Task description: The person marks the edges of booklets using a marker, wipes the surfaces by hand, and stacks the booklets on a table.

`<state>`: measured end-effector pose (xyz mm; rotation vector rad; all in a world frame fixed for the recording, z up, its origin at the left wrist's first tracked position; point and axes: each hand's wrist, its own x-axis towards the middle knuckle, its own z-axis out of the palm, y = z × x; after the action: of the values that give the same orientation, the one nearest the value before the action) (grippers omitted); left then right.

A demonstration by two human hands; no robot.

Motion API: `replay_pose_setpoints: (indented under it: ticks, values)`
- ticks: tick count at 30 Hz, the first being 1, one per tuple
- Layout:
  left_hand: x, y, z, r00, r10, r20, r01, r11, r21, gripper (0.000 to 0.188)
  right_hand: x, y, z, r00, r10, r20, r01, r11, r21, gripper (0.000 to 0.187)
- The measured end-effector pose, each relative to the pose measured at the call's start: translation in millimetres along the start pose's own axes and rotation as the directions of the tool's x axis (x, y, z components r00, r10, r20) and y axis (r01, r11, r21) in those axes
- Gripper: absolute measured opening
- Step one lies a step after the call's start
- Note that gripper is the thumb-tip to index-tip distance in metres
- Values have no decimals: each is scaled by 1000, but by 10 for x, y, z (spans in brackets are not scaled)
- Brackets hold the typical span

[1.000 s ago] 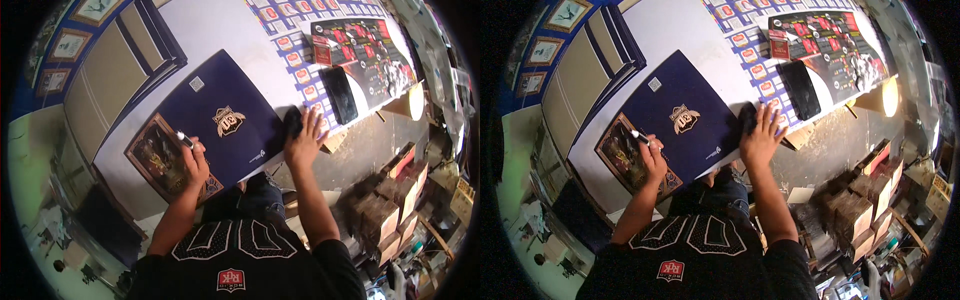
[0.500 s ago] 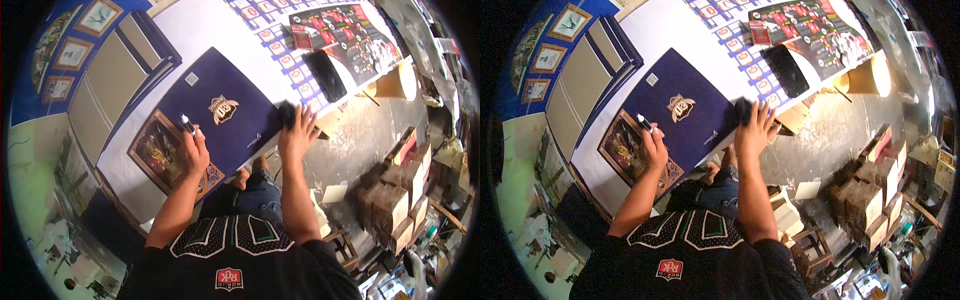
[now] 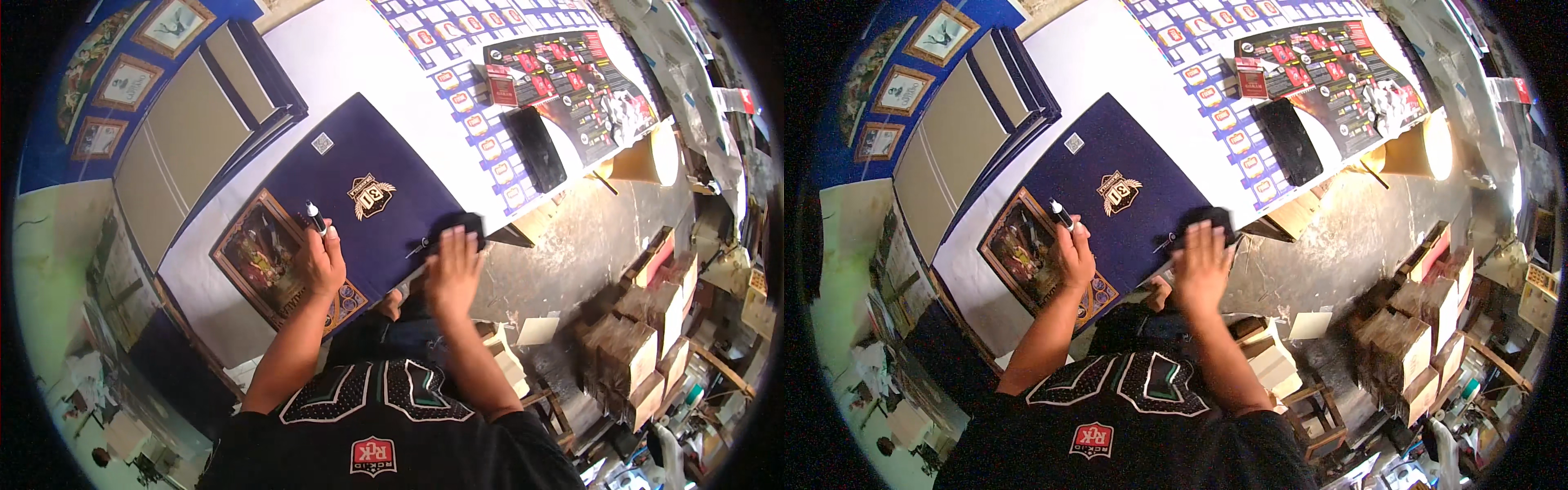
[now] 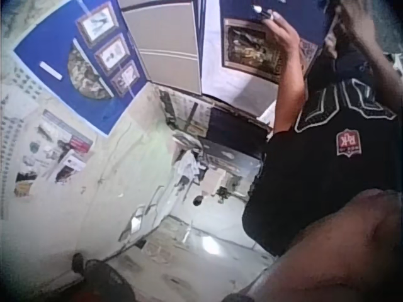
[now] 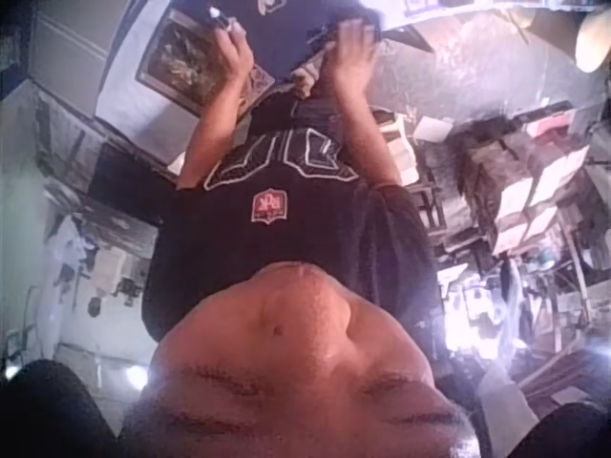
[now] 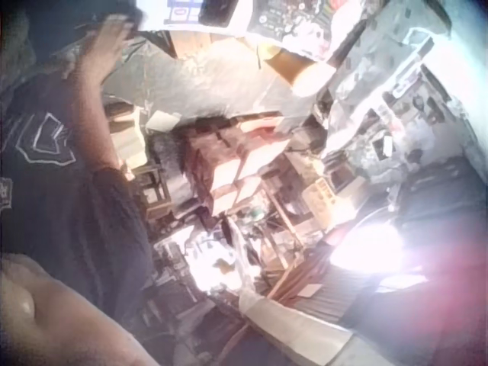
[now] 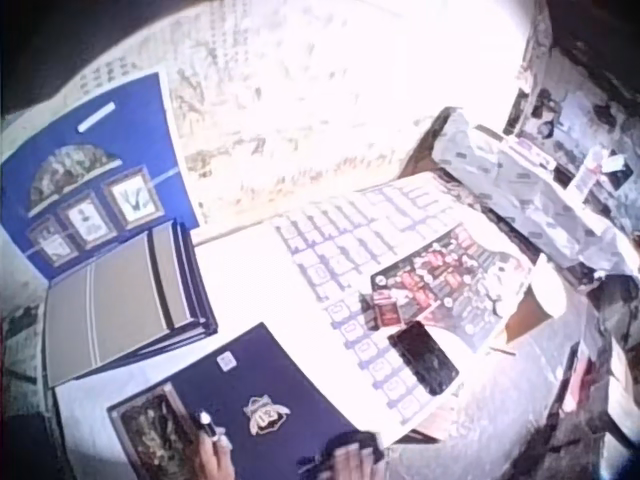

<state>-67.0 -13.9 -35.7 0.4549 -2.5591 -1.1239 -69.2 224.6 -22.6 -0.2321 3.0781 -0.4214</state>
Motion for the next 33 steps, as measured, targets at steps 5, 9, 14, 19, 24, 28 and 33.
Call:
replay_pose_setpoints:
  ticks: [5, 9, 14, 19, 24, 28, 33]
  values:
    - [-27, 84, 3, 999, -36, 33, 38, 998, -55, 21, 113, 156, -134, 993, 71, -91, -64, 995, 77, 41]
    - [13, 43, 46, 999, 32, -26, -33, 998, -53, 21, 263, 201, -171, 984, 69, -165, -49, 991, 124, 38]
    - [13, 96, 49, 1000, 5, -29, -6, 999, -38, 21, 236, 237, -219, 978, 89, -187, -64, 989, 135, 38]
    - [7, 2, 69, 1000, -12, -27, 12, 1000, -25, 21, 205, 378, -402, 973, 219, -69, -164, 872, 462, 30]
    - [49, 111, 72, 999, -38, -25, 38, 999, -20, 20, 498, 316, -337, 988, 16, -152, 9, 988, 156, 37]
    - [48, 150, 23, 999, -40, -13, 40, 999, 4, 21, 442, 293, -287, 985, 30, -167, -2, 987, 163, 39]
    - [-10, 143, 28, 996, -83, 42, 84, 996, -36, 27, 653, 354, -336, 950, 98, -298, -6, 955, 297, 20]
